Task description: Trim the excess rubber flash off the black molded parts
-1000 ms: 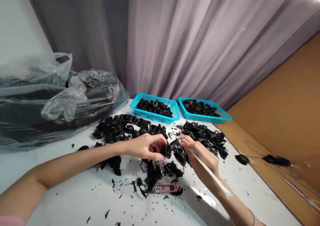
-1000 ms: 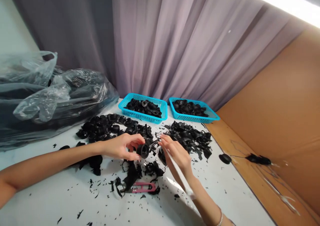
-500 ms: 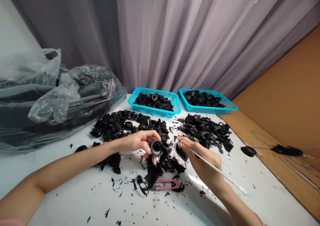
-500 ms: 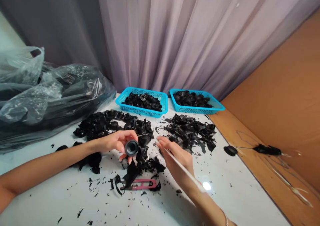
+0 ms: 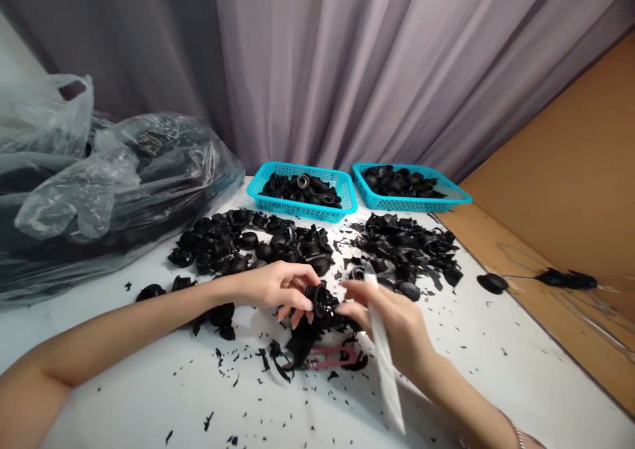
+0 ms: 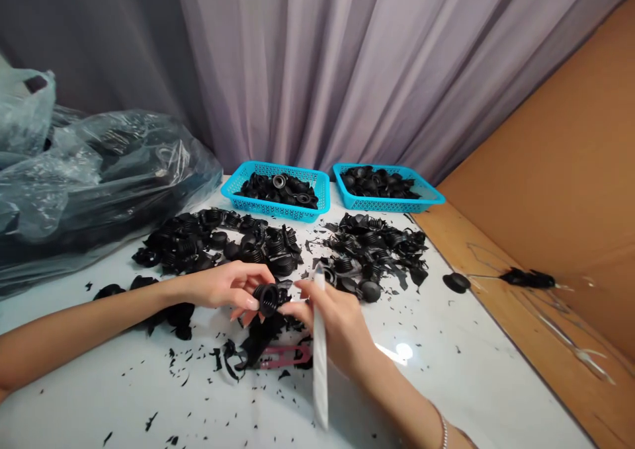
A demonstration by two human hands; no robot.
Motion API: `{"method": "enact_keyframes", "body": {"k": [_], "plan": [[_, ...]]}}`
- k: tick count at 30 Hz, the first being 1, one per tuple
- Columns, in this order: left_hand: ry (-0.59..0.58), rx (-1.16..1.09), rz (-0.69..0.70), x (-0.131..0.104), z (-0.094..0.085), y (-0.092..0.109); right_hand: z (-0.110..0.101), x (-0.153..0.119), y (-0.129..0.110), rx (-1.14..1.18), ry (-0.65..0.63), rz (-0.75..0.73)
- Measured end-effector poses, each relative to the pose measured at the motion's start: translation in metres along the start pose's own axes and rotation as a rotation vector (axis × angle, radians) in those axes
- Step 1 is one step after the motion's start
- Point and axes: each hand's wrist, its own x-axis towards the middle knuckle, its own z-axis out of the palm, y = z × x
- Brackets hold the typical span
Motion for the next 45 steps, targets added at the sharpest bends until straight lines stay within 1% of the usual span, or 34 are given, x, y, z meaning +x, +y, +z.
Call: {"method": "enact_keyframes", "body": {"k": [3, 6, 8, 11, 15, 17, 19, 20, 22, 24, 25, 27, 30, 33, 35, 38, 41, 45], "plan": [[-0.018, 0.05, -0.001, 0.0, 0.0, -0.003, 0.008, 0.0, -0.004, -0.002, -0.121, -0.148], [-0.069, 0.024, -0.027, -0.001, 0.0, -0.002, 0.012, -0.001, -0.004, -0.03, -0.18, -0.234], [-0.105, -0.057, -0.05, 0.0, 0.0, 0.001, 0.012, -0.002, -0.005, -0.063, -0.182, -0.27], [-0.108, -0.127, -0.074, 0.0, 0.003, 0.006, 0.011, -0.004, -0.009, -0.117, -0.165, -0.316], [-0.145, -0.114, -0.107, -0.001, 0.002, 0.006, 0.007, -0.004, -0.012, -0.127, -0.132, -0.339], [-0.134, -0.067, -0.107, -0.003, 0.001, 0.007, 0.001, -0.002, -0.008, -0.098, -0.094, -0.324], [-0.059, 0.095, -0.07, -0.007, 0.0, 0.012, -0.005, 0.001, -0.002, -0.055, -0.045, -0.247], [-0.016, 0.219, -0.033, -0.009, 0.0, 0.015, -0.008, 0.003, 0.0, -0.014, -0.028, -0.172], [0.049, 0.494, 0.058, -0.014, 0.001, 0.024, -0.011, 0.008, 0.004, 0.143, -0.052, 0.01], [0.088, 0.709, 0.124, -0.019, 0.005, 0.031, -0.009, 0.013, 0.003, 0.361, -0.146, 0.161], [0.104, 0.79, 0.137, -0.021, 0.007, 0.034, -0.006, 0.015, 0.002, 0.441, -0.208, 0.202], [0.131, 0.925, 0.141, -0.025, 0.012, 0.038, 0.003, 0.021, -0.001, 0.503, -0.318, 0.243], [0.134, 1.116, 0.187, -0.031, 0.017, 0.041, 0.013, 0.029, -0.005, 0.45, -0.397, 0.251], [0.127, 1.274, 0.249, -0.038, 0.019, 0.042, 0.017, 0.035, -0.005, 0.413, -0.471, 0.217], [0.122, 1.33, 0.243, -0.04, 0.02, 0.042, 0.017, 0.037, -0.005, 0.374, -0.521, 0.183], [0.11, 1.354, 0.201, -0.04, 0.019, 0.039, 0.015, 0.039, -0.006, 0.283, -0.558, 0.145], [0.152, 1.419, 0.205, -0.034, 0.017, 0.032, 0.012, 0.041, -0.009, 0.218, -0.608, 0.112], [0.225, 1.658, 0.267, -0.026, 0.018, 0.019, 0.011, 0.044, -0.014, 0.183, -0.69, 0.067]]}}
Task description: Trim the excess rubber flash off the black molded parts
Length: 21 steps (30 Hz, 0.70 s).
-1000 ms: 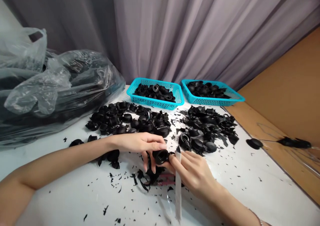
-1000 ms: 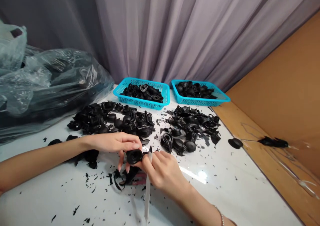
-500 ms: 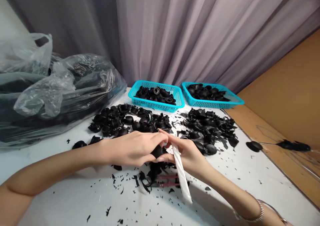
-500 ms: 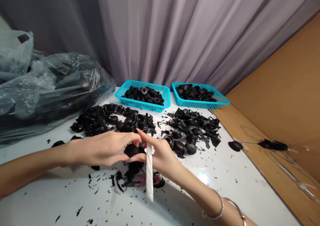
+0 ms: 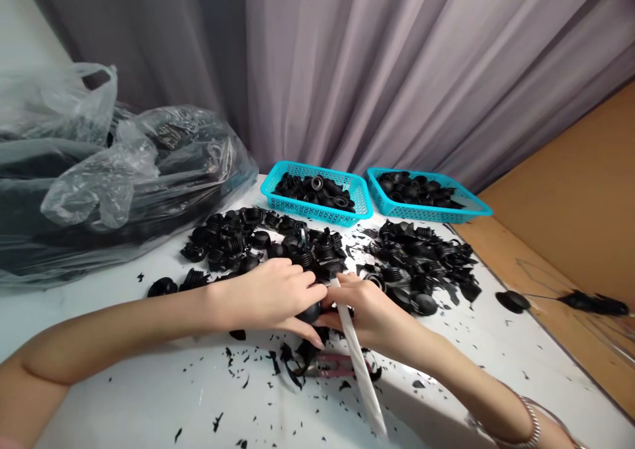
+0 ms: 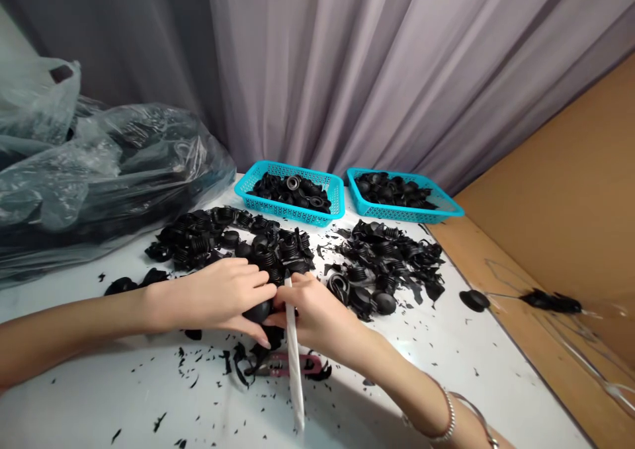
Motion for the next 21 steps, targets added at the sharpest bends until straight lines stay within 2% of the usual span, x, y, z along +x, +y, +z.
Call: {"method": "enact_keyframes", "body": {"k": [4, 9, 12, 15, 19, 21], "plan": [[0.082, 0.212, 0.087, -0.001, 0.006, 0.0, 0.0, 0.005, 0.001, -0.019, -0.037, 0.006], [0.226, 0.283, 0.27, -0.008, 0.005, -0.013, 0.001, 0.01, 0.0, 0.004, -0.045, -0.016], [0.312, 0.301, 0.292, -0.014, 0.006, -0.018, 0.002, 0.01, -0.003, 0.037, -0.063, -0.07], [0.36, 0.217, 0.29, -0.019, 0.011, -0.018, 0.004, 0.01, -0.004, 0.056, -0.067, -0.114], [0.413, -0.069, 0.279, -0.025, 0.018, -0.017, 0.007, 0.007, -0.004, 0.063, -0.044, -0.13], [0.4, -0.208, 0.252, -0.027, 0.02, -0.017, 0.006, 0.005, -0.006, 0.068, -0.031, -0.13]]}}
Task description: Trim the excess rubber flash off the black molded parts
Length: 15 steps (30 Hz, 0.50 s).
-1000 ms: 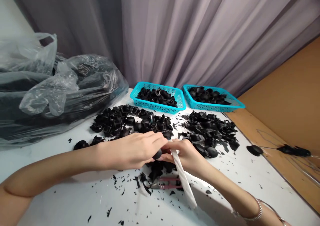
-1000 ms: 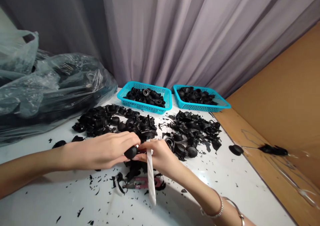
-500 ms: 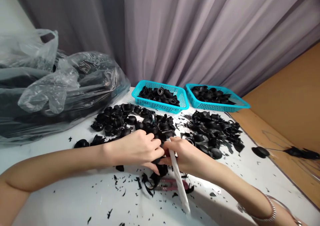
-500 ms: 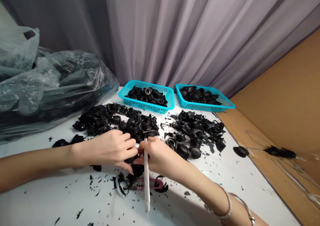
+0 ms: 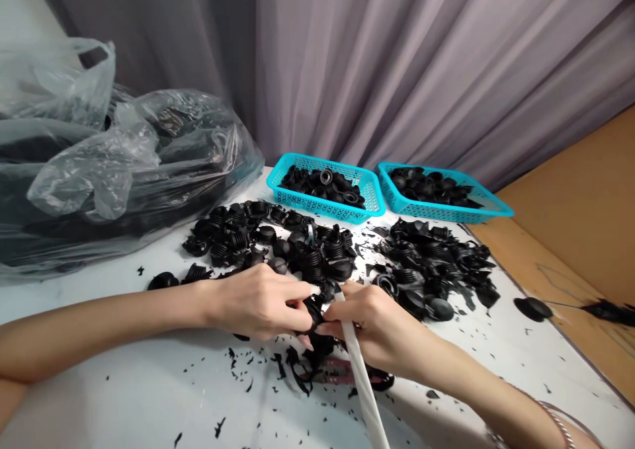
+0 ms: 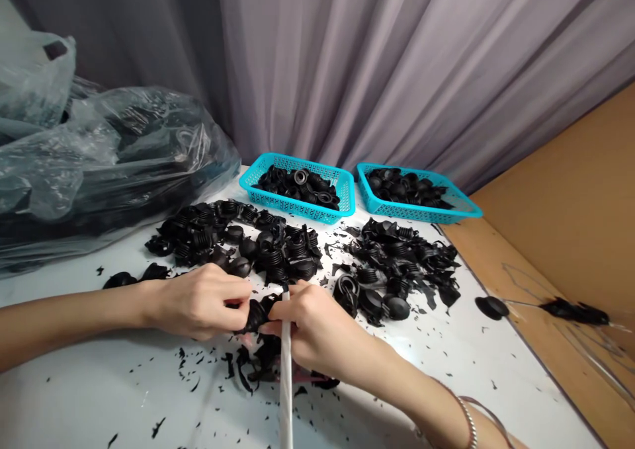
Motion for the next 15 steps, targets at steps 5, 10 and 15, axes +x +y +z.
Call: {"method": "enact_keyframes", "body": {"k": [5, 10, 15], "plan": [[-0.034, -0.232, -0.087, 0.001, 0.002, 0.004, -0.005, -0.006, -0.011, 0.021, 0.015, -0.055], [-0.054, -0.441, -0.139, 0.003, -0.003, 0.0, -0.019, -0.023, -0.005, -0.012, -0.022, -0.069], [0.133, -0.526, -0.456, -0.012, -0.022, -0.018, -0.035, -0.057, 0.034, -0.126, 0.137, 0.147]]}}
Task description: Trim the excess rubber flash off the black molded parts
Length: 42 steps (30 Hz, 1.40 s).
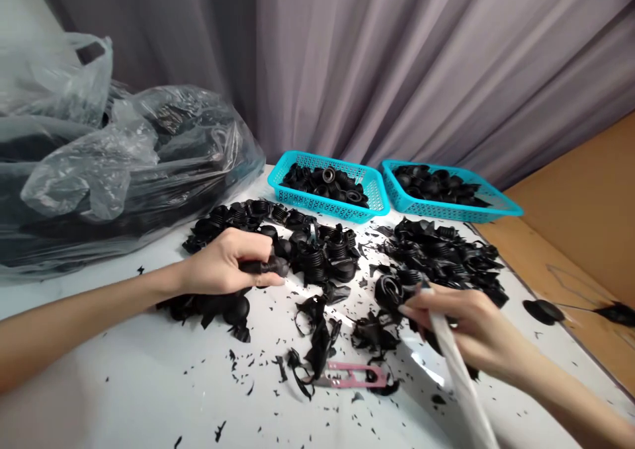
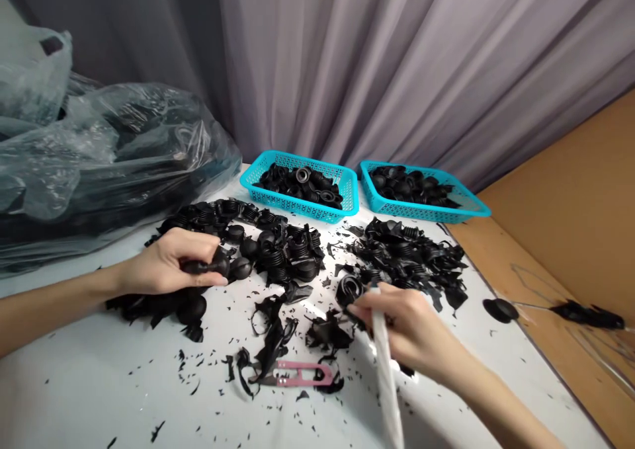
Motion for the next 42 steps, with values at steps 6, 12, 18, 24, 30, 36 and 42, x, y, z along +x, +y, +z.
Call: {"method": "enact_keyframes", "body": {"k": [6, 12, 18, 24, 30, 36, 42], "plan": [[-0.052, -0.221, -0.029, 0.012, 0.019, 0.01, 0.018, 0.012, 0.008, -0.079, 0.058, -0.033], [-0.067, -0.511, -0.251, 0.019, 0.037, 0.006, 0.014, 0.024, 0.003, -0.217, 0.135, -0.046], [-0.006, -0.707, -0.434, 0.015, 0.04, 0.002, -0.006, 0.032, -0.033, -0.007, 0.214, 0.036], [-0.119, -0.767, -0.578, 0.012, 0.037, 0.004, 0.005, 0.035, -0.051, 0.557, 0.018, 0.211], [-0.129, -0.797, -0.61, 0.013, 0.036, 0.005, 0.014, 0.038, -0.045, 0.773, 0.127, 0.451], [-0.124, -0.815, -0.66, 0.012, 0.036, 0.006, 0.025, 0.045, -0.047, 0.832, 0.162, 0.429], [-0.088, -0.819, -0.727, 0.013, 0.038, 0.009, 0.031, 0.043, -0.052, 0.785, 0.172, 0.474]]}}
